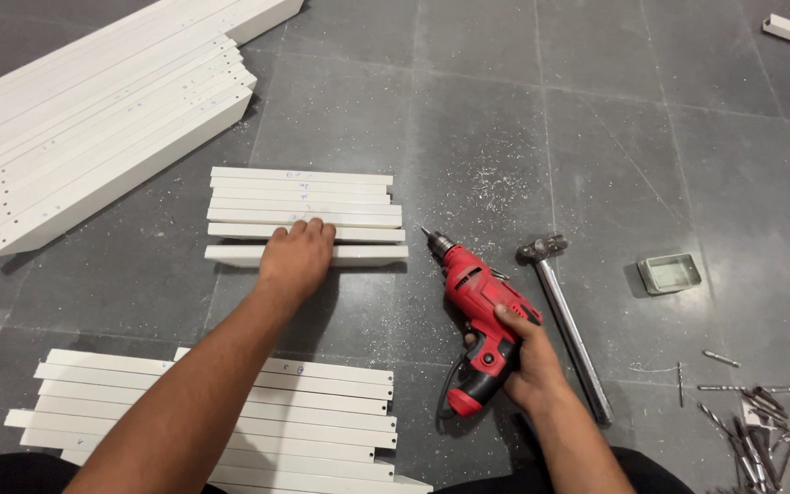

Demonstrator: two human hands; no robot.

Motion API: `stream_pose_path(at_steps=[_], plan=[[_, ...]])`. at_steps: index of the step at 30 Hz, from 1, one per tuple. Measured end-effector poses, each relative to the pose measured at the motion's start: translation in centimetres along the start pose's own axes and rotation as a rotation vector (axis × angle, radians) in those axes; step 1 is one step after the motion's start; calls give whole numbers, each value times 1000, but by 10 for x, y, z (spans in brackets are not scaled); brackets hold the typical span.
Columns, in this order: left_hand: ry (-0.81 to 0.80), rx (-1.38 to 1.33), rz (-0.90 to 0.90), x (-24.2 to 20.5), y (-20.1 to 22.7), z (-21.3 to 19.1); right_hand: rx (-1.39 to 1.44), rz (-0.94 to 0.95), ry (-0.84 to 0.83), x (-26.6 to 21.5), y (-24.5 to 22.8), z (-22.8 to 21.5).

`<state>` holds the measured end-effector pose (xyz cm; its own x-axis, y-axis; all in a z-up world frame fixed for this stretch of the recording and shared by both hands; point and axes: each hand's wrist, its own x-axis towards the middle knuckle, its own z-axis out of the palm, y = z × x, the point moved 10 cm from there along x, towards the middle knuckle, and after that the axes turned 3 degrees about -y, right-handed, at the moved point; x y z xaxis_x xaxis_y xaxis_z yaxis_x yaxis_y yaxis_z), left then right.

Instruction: The person sits on the floor and uses a red corded drill to make holes in white plastic strips. They hold each strip with one hand and drill with the other, moving from one strip to the next in a repetitive sequence.

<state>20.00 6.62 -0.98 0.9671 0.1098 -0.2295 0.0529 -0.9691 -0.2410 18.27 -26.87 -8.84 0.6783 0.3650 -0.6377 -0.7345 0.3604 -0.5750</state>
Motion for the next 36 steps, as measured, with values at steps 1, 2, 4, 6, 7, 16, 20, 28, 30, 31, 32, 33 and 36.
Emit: stream_pose_path(at_steps=[1,2,4,6,7,16,20,28,30,31,32,33,36], plan=[[-9,-6,5,-4,1,2,-35,24,55,3,4,-8],[-18,-12,10,-8,2,4,-70,49,109,5,8,-15],[-5,-19,20,-14,2,3,-207,11,256,3,1,-30],[-20,-40,20,-23,4,3,-414,-105,443,-7,-19,-44],[-41,-54,18,-29,5,4,-503,-259,513,-16,-38,-44],[-231,-145,-38,-90,8,8,42,-376,85,-33,-66,-16],[-302,-259,-84,-114,3,11,334,-363,-81,-47,-76,7],[-24,-921,-340,-149,-9,7,498,-349,-546,-108,-89,82],[69,-1221,-418,-164,-8,13,484,-366,-620,-121,-91,89],[87,-1359,-454,-170,-6,16,482,-368,-617,-123,-93,88],[103,-1498,-489,-174,-5,18,480,-369,-615,-126,-94,88],[133,-1817,-513,-176,0,21,477,-372,-611,-128,-95,87],[190,-2554,-500,-187,10,15,483,-383,-646,-136,-94,85]])
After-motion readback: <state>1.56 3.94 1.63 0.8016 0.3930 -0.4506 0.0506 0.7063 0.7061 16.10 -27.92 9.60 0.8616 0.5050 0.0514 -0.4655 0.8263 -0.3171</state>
